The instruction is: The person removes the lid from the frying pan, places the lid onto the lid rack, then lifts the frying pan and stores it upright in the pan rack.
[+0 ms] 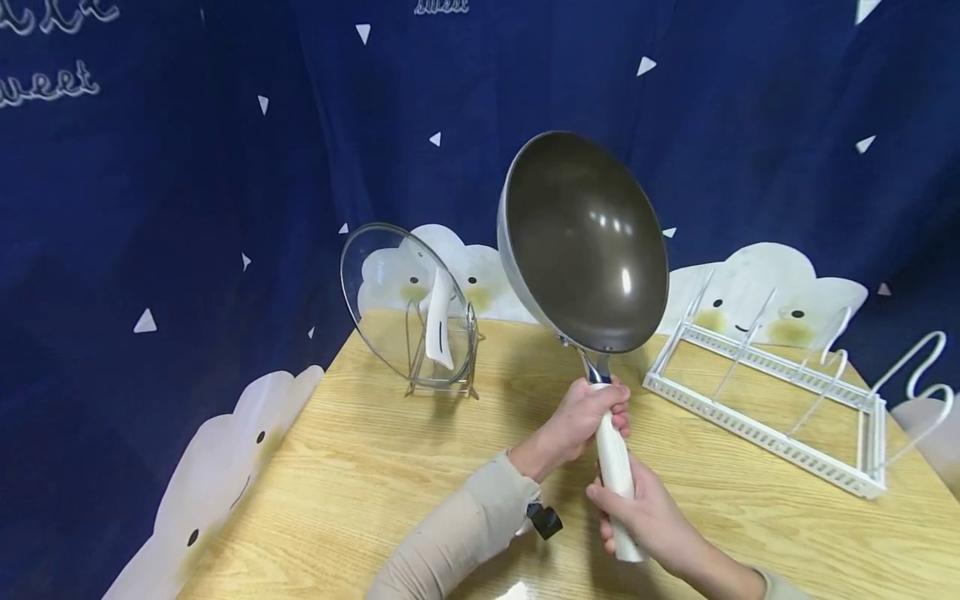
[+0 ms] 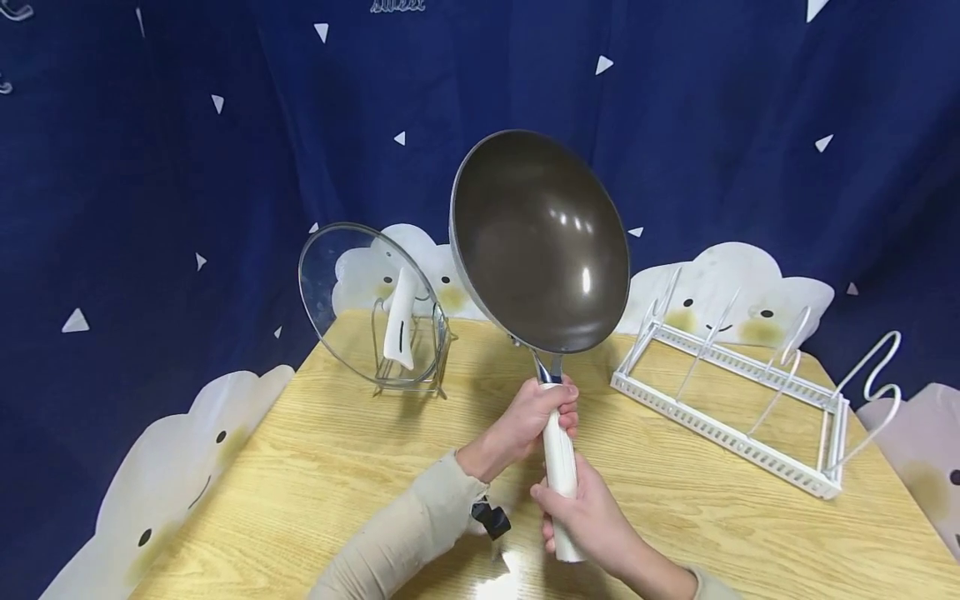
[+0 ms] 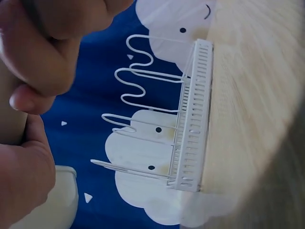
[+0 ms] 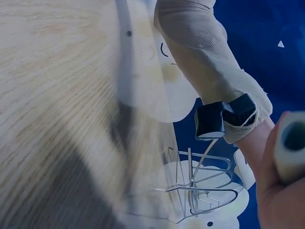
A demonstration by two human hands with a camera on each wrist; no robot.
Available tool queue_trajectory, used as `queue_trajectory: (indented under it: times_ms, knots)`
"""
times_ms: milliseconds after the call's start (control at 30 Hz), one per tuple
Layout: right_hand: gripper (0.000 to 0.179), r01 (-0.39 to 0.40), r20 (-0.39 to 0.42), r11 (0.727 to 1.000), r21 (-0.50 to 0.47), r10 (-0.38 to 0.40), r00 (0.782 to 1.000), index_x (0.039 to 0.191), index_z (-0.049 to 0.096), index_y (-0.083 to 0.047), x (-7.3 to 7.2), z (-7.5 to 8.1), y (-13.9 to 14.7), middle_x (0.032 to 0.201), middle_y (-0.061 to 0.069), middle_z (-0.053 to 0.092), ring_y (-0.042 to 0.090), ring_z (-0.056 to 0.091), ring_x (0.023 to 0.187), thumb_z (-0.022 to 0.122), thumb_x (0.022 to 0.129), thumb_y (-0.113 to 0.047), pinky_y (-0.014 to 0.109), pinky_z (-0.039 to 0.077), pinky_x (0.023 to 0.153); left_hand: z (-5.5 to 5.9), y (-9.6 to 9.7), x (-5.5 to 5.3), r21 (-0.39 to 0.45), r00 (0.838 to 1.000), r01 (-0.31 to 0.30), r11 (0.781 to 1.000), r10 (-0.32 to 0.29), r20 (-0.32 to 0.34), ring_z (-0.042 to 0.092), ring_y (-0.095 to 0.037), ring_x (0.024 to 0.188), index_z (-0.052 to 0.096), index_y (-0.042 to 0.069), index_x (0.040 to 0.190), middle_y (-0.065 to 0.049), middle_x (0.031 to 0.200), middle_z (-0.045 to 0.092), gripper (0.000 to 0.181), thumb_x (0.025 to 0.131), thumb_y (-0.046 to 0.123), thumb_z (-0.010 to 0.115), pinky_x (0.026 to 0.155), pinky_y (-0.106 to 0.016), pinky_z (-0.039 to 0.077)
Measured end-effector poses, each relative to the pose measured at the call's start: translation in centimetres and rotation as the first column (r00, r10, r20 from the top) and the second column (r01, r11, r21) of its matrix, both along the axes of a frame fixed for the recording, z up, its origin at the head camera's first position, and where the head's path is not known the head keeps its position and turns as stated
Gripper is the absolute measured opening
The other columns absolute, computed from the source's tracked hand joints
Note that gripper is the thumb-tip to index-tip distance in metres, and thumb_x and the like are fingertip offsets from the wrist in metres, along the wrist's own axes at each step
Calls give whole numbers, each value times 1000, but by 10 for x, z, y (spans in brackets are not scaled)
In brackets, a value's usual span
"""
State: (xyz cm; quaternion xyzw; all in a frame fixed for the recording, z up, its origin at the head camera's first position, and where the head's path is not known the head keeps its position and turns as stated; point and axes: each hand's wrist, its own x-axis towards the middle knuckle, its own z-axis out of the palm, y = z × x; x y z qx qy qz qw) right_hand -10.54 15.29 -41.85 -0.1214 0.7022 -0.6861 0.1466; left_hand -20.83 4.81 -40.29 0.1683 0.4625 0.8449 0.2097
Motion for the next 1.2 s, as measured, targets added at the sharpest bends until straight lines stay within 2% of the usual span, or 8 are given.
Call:
queue_trajectory:
  times_ms: [133,267,467,767,867,1000,1067,1200]
  knots:
    - [33,105,86,992,64,-110,990,107,35,5,-1,5,-3,59,7,50,15,53,44,60,91,-10,35,51,42,6,2,2,-82,996,-42,996,36,-80,46,-9,49,44,10,76,-2,61,44,17,88,-1,49,51,-23,50]
    - [27,148,140,985,85,-159,977,97,40,1,-5,10,-6,54,6,48,14,51,42,62,90,-14,31,48,41,10,4,0,-173,989,-68,983,44,-138,49,-9,49,44,10,78,-2,60,47,17,91,1,49,52,-24,52]
    - [24,193,126,975,110,-207,970,87,40,-1,-7,7,-11,50,7,48,17,51,40,63,86,-9,33,48,40,13,6,-3,-295,975,-94,951,28,-220,52,-12,47,48,7,71,-4,56,49,20,90,4,50,49,-24,51]
    - [20,280,65,952,125,-290,955,90,42,1,-9,0,-10,49,9,48,19,52,38,61,85,-2,38,49,39,22,12,-3,-465,924,-223,857,34,-381,55,-11,43,51,6,67,-2,53,53,23,90,8,53,48,-25,51]
    - [21,315,44,941,121,-322,946,89,42,2,-8,0,-12,48,11,49,20,52,37,62,84,0,40,49,38,25,14,-2,-485,917,-233,843,25,-397,55,-10,42,51,7,66,-2,52,53,23,89,8,52,47,-25,51]
    - [23,349,43,933,93,-354,934,89,41,2,-7,0,-16,49,10,48,19,51,36,62,83,2,40,49,37,31,15,0,-494,930,-215,843,21,-368,54,-10,40,52,7,65,-1,49,52,24,89,6,53,45,-25,50]
    - [24,357,48,932,59,-360,932,90,39,1,-5,0,-17,50,10,47,18,50,36,61,83,4,39,48,37,33,16,2,-510,936,-206,835,17,-350,54,-11,40,52,7,66,-2,48,52,24,90,6,54,44,-24,49]
    - [24,351,15,936,-6,-351,936,93,36,1,-3,-3,-18,53,8,46,17,50,38,58,84,6,37,48,37,40,20,4,-583,929,-220,782,-14,-370,55,-12,39,51,9,68,-2,46,52,23,90,10,57,43,-23,46]
